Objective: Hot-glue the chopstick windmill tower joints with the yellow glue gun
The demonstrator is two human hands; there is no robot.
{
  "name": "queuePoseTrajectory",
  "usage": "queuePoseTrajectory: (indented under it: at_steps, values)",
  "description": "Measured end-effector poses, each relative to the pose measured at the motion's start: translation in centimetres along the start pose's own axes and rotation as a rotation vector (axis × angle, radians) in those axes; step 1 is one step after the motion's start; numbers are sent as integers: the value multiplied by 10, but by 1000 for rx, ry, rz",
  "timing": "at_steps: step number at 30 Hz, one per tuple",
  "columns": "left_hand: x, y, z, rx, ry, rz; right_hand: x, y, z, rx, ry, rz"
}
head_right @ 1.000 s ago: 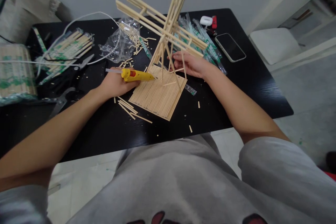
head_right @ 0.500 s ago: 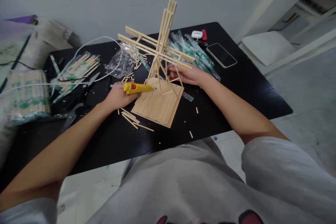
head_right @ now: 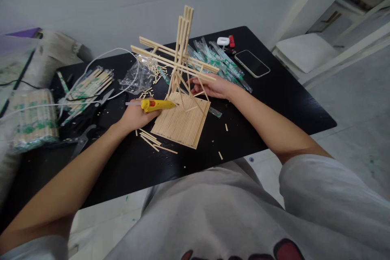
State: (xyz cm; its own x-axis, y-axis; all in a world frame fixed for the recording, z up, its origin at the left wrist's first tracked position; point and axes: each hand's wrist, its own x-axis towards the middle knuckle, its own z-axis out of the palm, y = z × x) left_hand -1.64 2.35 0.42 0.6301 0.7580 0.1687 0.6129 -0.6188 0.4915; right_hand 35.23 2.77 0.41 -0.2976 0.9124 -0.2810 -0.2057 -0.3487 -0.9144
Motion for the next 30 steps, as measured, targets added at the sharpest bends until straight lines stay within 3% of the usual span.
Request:
queuePoseTrajectory:
  at_steps: [30]
  values:
    - [-1,-2,5,3,22,-18,-9,-7,11,-79,101,23]
